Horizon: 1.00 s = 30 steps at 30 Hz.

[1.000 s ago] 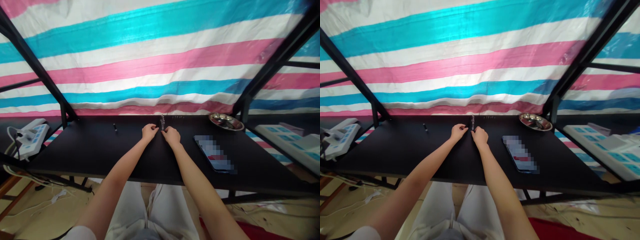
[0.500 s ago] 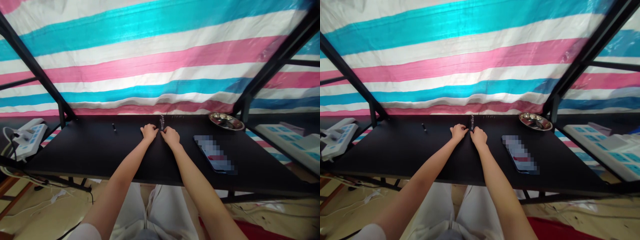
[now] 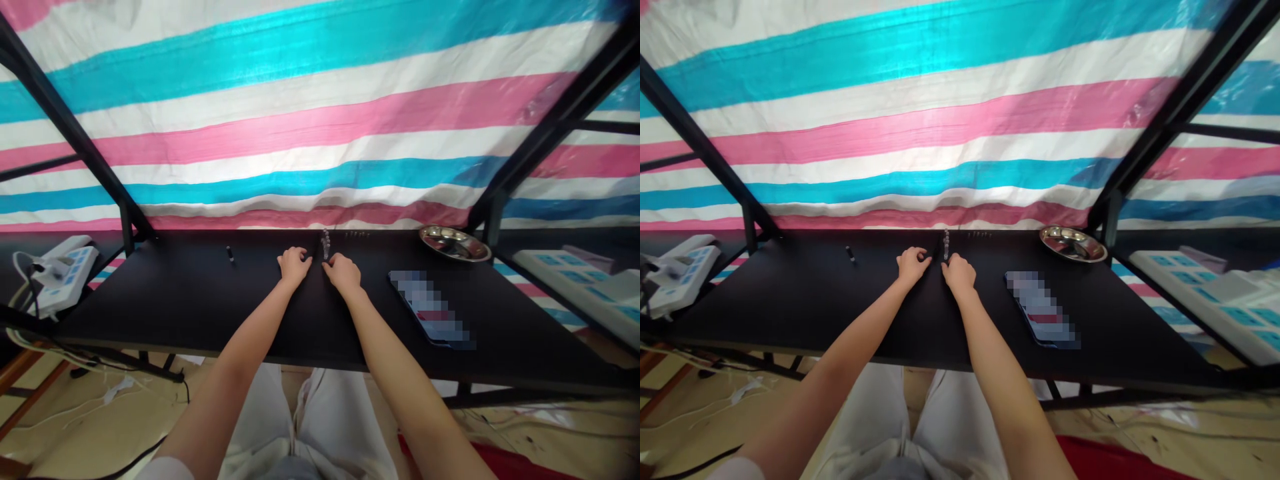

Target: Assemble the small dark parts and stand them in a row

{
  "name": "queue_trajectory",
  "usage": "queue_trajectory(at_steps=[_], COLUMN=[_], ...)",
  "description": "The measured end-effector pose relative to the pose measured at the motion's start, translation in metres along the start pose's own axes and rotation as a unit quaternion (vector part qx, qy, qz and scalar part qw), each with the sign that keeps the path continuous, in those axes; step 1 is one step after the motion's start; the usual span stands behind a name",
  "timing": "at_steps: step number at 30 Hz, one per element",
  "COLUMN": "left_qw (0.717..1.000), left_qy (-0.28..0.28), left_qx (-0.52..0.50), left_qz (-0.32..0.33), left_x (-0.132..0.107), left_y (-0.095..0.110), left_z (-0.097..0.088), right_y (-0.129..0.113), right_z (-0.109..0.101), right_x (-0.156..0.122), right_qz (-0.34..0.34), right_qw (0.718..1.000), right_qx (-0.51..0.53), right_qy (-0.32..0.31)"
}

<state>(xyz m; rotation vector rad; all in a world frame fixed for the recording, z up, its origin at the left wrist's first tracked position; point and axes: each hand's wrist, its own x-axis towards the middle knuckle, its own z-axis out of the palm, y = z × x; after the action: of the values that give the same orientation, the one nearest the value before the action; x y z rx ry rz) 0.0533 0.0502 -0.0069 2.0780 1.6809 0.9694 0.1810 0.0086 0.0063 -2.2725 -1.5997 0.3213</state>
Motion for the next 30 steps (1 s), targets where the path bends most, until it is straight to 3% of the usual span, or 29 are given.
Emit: queue_trajectory(at_steps=[3, 5, 8, 10, 12, 16, 20, 26, 30], left_qw=[0.99, 0.975, 0.935, 0.891, 0.843, 0.787, 0.767, 0.776, 0.793], left_qy=[0.082, 0.132, 0.229, 0.295, 0.326, 0.281, 0.238, 0.181, 0.077], left_qx=[-0.099, -0.168, -0.27, -0.334, -0.392, -0.472, -0.524, -0.547, -0.567], left_qz=[0.053, 0.052, -0.02, -0.093, -0.169, -0.279, -0.282, -0.258, -0.211], left_x=[-0.009, -0.016, -0.023, -0.024, -0.021, -0.011, -0.003, -0.012, -0.023], left_y=[-0.014, -0.025, -0.039, -0.047, -0.054, -0.069, -0.078, -0.065, -0.048], left_z=[-0.012, -0.025, -0.047, -0.06, -0.069, -0.076, -0.078, -0.078, -0.074], right_y=[-0.001, -0.002, -0.005, -0.007, -0.008, -0.011, -0.013, -0.016, -0.022], right_z=[0.0, -0.001, -0.002, -0.001, 0.0, 0.004, 0.006, 0.009, 0.013], right_x=[-0.002, -0.004, -0.008, -0.011, -0.014, -0.019, -0.022, -0.026, -0.033], right_qz=[0.001, -0.001, -0.006, -0.011, -0.018, -0.042, -0.074, -0.154, -0.235], right_qw=[1.0, 1.0, 1.0, 1.0, 1.0, 0.996, 0.991, 0.977, 0.958], right_qx=[-0.003, -0.004, -0.001, 0.005, 0.017, 0.044, 0.069, 0.107, 0.141], right_qy=[0.0, -0.003, -0.001, 0.007, 0.019, 0.059, 0.091, 0.105, 0.085])
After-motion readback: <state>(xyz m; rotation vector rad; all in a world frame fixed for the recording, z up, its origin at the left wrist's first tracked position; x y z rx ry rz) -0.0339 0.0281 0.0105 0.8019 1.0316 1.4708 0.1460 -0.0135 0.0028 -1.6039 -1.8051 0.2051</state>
